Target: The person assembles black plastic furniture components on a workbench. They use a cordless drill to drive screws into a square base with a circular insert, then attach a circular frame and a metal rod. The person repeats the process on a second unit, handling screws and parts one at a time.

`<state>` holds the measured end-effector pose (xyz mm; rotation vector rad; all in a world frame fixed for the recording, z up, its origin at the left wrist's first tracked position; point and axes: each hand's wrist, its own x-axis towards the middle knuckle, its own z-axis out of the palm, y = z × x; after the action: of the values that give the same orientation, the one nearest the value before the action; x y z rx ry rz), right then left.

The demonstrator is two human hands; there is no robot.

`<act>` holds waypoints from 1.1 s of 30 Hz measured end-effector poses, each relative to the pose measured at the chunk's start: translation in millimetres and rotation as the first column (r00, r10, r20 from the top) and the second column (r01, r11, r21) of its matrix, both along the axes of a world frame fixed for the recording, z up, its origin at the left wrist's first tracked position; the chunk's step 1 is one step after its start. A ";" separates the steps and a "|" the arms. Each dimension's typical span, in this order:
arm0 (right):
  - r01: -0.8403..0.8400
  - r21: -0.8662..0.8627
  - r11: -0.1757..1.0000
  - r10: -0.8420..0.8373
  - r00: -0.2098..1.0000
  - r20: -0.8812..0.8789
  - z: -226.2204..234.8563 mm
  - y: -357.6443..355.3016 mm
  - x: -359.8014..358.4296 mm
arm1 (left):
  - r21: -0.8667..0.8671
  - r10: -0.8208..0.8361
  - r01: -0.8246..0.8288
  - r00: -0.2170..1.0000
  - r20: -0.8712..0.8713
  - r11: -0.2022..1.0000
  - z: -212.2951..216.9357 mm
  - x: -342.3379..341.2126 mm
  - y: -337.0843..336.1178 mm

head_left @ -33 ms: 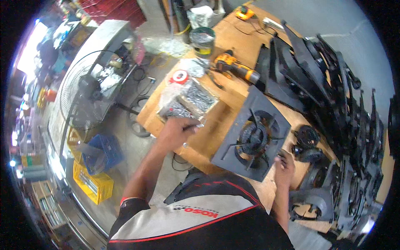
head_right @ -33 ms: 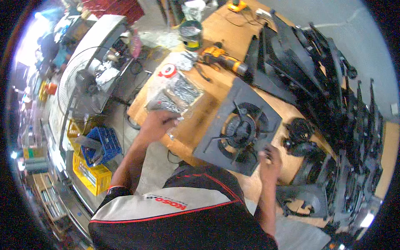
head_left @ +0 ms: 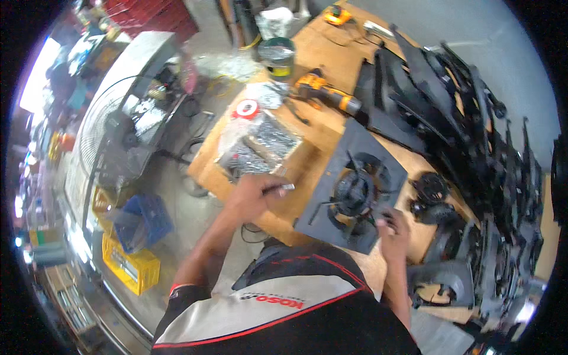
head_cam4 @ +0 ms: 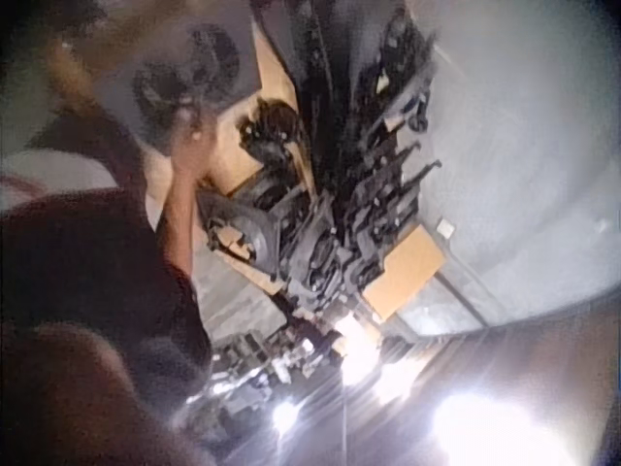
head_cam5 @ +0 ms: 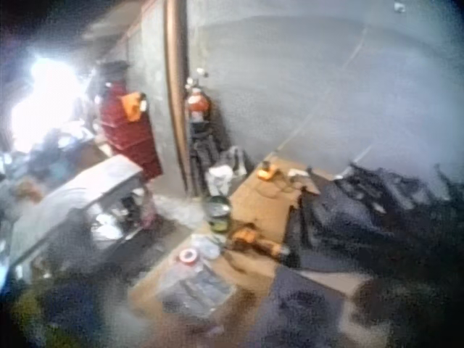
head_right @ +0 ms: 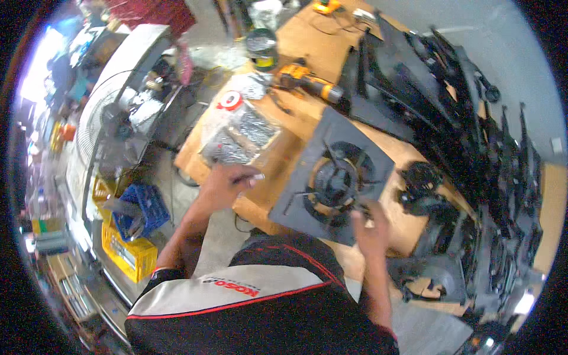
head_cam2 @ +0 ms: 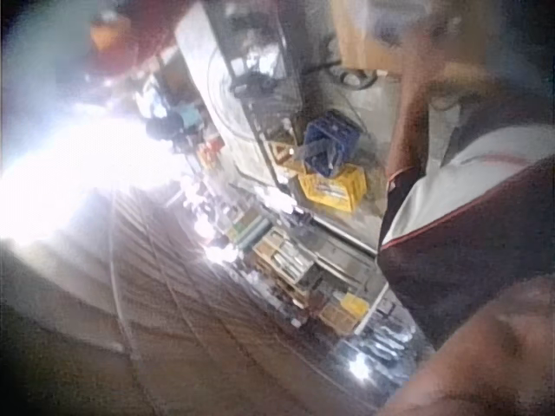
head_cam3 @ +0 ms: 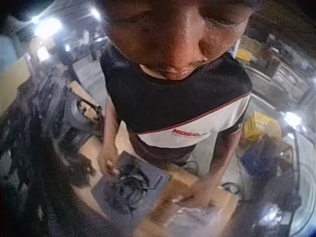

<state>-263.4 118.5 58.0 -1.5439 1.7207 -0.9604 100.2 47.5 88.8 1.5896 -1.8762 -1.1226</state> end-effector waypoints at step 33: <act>-0.266 0.302 0.915 0.317 0.939 -0.133 -46.0 -36.6 51.3 | -0.198 0.411 -0.405 0.912 -0.013 0.893 -83.6 53.5 -13.9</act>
<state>-212.1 82.0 12.1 -1.6738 1.6000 -0.4168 153.7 33.5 5.2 1.7797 -1.5116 -0.7109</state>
